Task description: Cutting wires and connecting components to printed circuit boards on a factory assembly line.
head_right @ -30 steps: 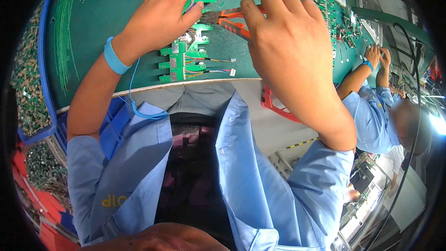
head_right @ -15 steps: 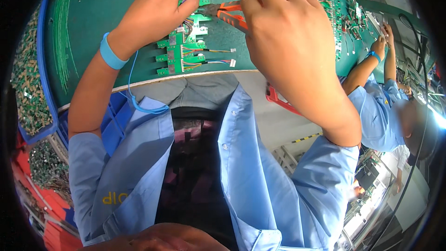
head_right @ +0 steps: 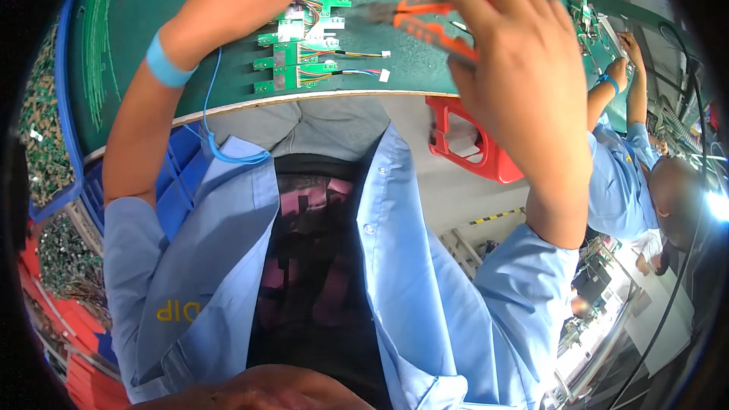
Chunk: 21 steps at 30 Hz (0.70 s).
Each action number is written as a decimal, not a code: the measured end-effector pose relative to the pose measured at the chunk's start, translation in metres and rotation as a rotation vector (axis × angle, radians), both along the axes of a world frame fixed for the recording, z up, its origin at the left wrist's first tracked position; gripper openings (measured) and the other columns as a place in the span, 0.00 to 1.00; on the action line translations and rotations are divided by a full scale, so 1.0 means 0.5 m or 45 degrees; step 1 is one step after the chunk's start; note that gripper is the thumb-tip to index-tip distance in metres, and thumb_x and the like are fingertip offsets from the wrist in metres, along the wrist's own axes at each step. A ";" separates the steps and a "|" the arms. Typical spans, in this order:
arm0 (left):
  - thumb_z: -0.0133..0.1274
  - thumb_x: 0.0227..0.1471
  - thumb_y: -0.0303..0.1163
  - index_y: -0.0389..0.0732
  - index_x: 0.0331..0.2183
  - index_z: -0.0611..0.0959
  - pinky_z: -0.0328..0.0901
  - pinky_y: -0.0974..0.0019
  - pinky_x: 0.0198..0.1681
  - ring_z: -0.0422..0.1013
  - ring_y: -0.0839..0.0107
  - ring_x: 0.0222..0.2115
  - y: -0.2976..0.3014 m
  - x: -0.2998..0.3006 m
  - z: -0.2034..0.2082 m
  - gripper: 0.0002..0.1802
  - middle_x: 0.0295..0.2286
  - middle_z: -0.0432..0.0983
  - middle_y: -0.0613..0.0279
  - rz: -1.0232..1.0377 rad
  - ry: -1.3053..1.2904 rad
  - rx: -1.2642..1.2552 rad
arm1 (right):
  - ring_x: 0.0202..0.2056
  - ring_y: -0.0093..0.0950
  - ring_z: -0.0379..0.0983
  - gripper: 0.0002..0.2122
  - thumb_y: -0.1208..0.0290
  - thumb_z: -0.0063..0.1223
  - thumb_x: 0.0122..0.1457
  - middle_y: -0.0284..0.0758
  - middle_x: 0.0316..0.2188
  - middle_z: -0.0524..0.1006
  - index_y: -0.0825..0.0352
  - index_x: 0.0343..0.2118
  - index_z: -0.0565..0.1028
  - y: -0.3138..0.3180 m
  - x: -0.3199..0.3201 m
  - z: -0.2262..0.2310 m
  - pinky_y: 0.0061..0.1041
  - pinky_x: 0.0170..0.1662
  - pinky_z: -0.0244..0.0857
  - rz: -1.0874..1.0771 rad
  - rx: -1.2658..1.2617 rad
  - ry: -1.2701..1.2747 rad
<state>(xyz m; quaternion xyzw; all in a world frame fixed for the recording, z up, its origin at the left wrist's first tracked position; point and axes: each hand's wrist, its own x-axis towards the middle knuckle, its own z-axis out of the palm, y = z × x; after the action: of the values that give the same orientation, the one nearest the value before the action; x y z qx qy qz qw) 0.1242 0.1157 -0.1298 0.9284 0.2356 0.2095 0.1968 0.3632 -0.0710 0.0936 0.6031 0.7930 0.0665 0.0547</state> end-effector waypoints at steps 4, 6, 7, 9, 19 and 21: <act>0.61 0.62 0.43 0.37 0.59 0.77 0.50 0.41 0.75 0.57 0.48 0.73 -0.121 -0.145 0.082 0.30 0.69 0.66 0.54 -0.058 -0.008 0.046 | 0.42 0.37 0.75 0.26 0.78 0.70 0.47 0.33 0.43 0.77 0.61 0.53 0.83 -0.020 -0.046 0.013 0.39 0.48 0.69 -0.011 -0.029 -0.054; 0.62 0.62 0.43 0.38 0.59 0.78 0.50 0.41 0.75 0.57 0.50 0.73 -0.181 -0.154 0.129 0.30 0.69 0.66 0.56 -0.051 0.000 0.073 | 0.42 0.37 0.75 0.26 0.78 0.70 0.47 0.33 0.43 0.77 0.61 0.53 0.83 -0.018 -0.064 0.011 0.39 0.48 0.69 0.012 -0.034 -0.063; 0.62 0.62 0.44 0.38 0.59 0.78 0.50 0.41 0.75 0.57 0.51 0.73 -0.195 -0.138 0.140 0.29 0.69 0.67 0.56 -0.052 0.003 0.088 | 0.42 0.37 0.75 0.26 0.78 0.70 0.48 0.33 0.43 0.77 0.61 0.53 0.83 -0.016 -0.066 0.004 0.39 0.48 0.69 0.020 -0.011 -0.084; 0.62 0.62 0.44 0.39 0.58 0.78 0.49 0.42 0.76 0.58 0.52 0.73 -0.203 -0.105 0.147 0.29 0.69 0.67 0.58 -0.039 0.018 0.117 | 0.42 0.38 0.76 0.25 0.77 0.69 0.49 0.34 0.42 0.78 0.61 0.54 0.82 -0.012 -0.070 -0.009 0.40 0.47 0.69 0.051 0.033 -0.119; 0.59 0.64 0.50 0.36 0.69 0.69 0.40 0.33 0.77 0.49 0.43 0.76 -0.202 -0.069 0.131 0.42 0.74 0.59 0.48 -0.100 -0.002 0.151 | 0.41 0.44 0.79 0.19 0.72 0.66 0.55 0.40 0.39 0.81 0.61 0.52 0.83 -0.002 0.057 0.018 0.42 0.43 0.71 -0.428 0.005 -0.292; 0.57 0.64 0.52 0.34 0.73 0.66 0.37 0.30 0.78 0.46 0.38 0.77 -0.205 -0.073 0.113 0.47 0.75 0.56 0.43 -0.107 0.006 0.130 | 0.41 0.45 0.79 0.19 0.71 0.67 0.54 0.39 0.39 0.80 0.61 0.50 0.82 -0.010 0.079 -0.001 0.43 0.43 0.72 -0.261 0.261 -0.453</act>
<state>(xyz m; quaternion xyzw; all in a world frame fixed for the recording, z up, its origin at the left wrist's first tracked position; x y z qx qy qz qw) 0.0876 0.0130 -0.0733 0.9468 0.1857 0.2105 0.1574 0.4025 -0.0762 0.0931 0.6617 0.6945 0.2462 0.1385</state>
